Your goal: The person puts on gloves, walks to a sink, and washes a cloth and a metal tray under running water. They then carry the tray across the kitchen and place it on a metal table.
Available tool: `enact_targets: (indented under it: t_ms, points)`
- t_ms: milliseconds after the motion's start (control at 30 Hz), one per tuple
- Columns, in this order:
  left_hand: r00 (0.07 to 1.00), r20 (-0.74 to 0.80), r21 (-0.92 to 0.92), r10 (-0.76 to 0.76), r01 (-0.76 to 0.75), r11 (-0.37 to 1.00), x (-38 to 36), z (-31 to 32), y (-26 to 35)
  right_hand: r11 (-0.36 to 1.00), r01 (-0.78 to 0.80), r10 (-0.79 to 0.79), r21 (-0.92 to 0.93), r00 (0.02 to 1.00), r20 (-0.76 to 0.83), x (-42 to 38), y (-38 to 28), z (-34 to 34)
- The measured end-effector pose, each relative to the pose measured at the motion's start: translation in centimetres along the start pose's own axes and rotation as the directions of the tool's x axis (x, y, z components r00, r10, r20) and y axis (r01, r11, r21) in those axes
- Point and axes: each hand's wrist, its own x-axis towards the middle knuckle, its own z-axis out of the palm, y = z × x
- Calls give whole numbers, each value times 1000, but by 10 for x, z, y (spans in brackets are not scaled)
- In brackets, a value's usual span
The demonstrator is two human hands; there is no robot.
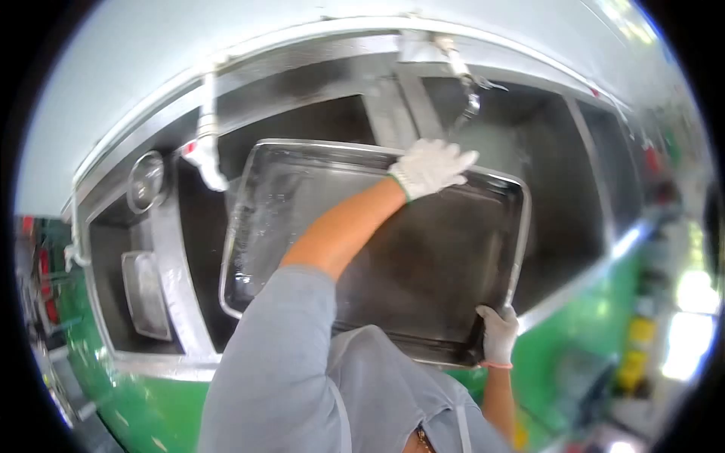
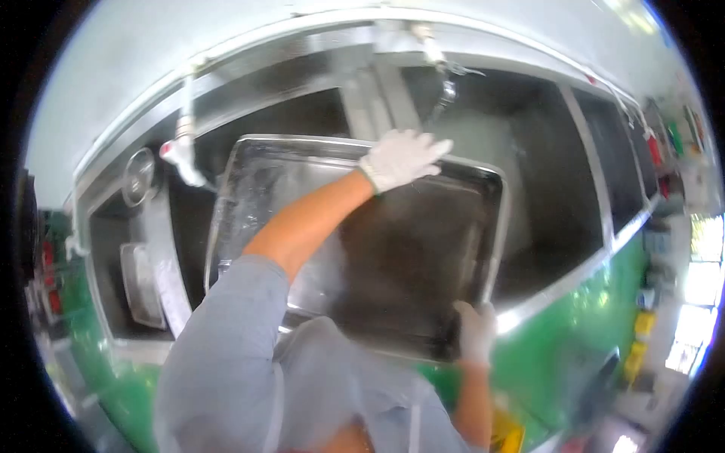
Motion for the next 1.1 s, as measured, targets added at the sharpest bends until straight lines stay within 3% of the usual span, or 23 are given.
enact_targets:
  t_ms: [67,100,167,233,300,333,367,433,467,500,533,567,633,667,767,800,833,867,900,967,1000,1100]
  points:
    - [975,127,-67,-181,190,979,-61,-38,-55,993,52,-56,-105,998,-32,7,11,-1]
    - [974,23,-10,-227,227,974,-100,-45,-87,985,67,-75,-160,996,-50,9,14,-1]
    - [897,59,134,-437,427,894,-174,-56,-149,990,52,-58,-130,998,-39,8,7,3]
    - [668,135,167,-732,713,681,-211,-100,-172,996,32,-35,-84,999,-38,-7,-16,4]
    - [204,167,91,-965,971,221,-266,-54,-221,991,52,-56,-123,998,-30,3,-3,1]
    - [302,173,31,-937,950,312,-287,-39,-227,983,83,-89,-161,996,-30,5,-5,4]
    - [180,256,59,-950,978,201,-265,-71,-192,973,99,-106,-208,994,-23,0,-5,3]
    - [549,-63,261,-833,815,518,-280,-58,-174,995,29,-31,-94,999,-16,-16,-30,10]
    - [724,45,735,-688,443,513,-274,-67,-156,997,12,-13,-73,1000,-20,-18,-33,12]
    - [813,93,643,-574,391,659,-275,-65,-156,999,0,-1,-50,1000,-24,-19,-34,14]
    - [827,105,553,-553,414,724,-273,-58,-150,998,3,-2,55,1000,-27,-19,-29,16]
    - [839,115,454,-531,431,780,-267,-49,-143,999,-12,13,31,999,-36,-19,-28,18]
    - [885,162,47,-437,435,899,-247,-44,-134,999,-44,43,-23,997,-58,-22,-29,19]
    - [985,86,133,-152,140,981,-252,-30,-136,999,-16,18,51,999,-51,-26,-32,23]
    - [891,374,341,-258,127,932,-206,-94,-140,982,27,-19,189,999,-43,-37,-38,29]
    - [651,522,413,-551,372,831,-183,-115,-152,982,20,-13,187,999,-39,-31,-31,27]
    - [826,239,581,-511,300,757,-218,-88,-179,984,8,-2,180,999,-32,-27,-24,24]
    - [856,182,614,-484,285,736,-236,-71,-202,996,-14,19,88,998,-60,-22,-19,23]
    - [748,251,620,-615,364,695,-224,-97,-183,998,-1,6,70,997,-77,-25,-27,26]
    - [573,213,244,-791,753,611,-254,-79,-178,1000,-1,3,20,996,-87,-38,-42,35]
    - [467,304,95,-831,853,514,-260,-95,-153,999,12,-9,34,997,-82,-37,-41,37]
    - [698,271,497,-663,488,717,-307,-107,-113,999,38,-34,39,996,-86,-35,-32,34]
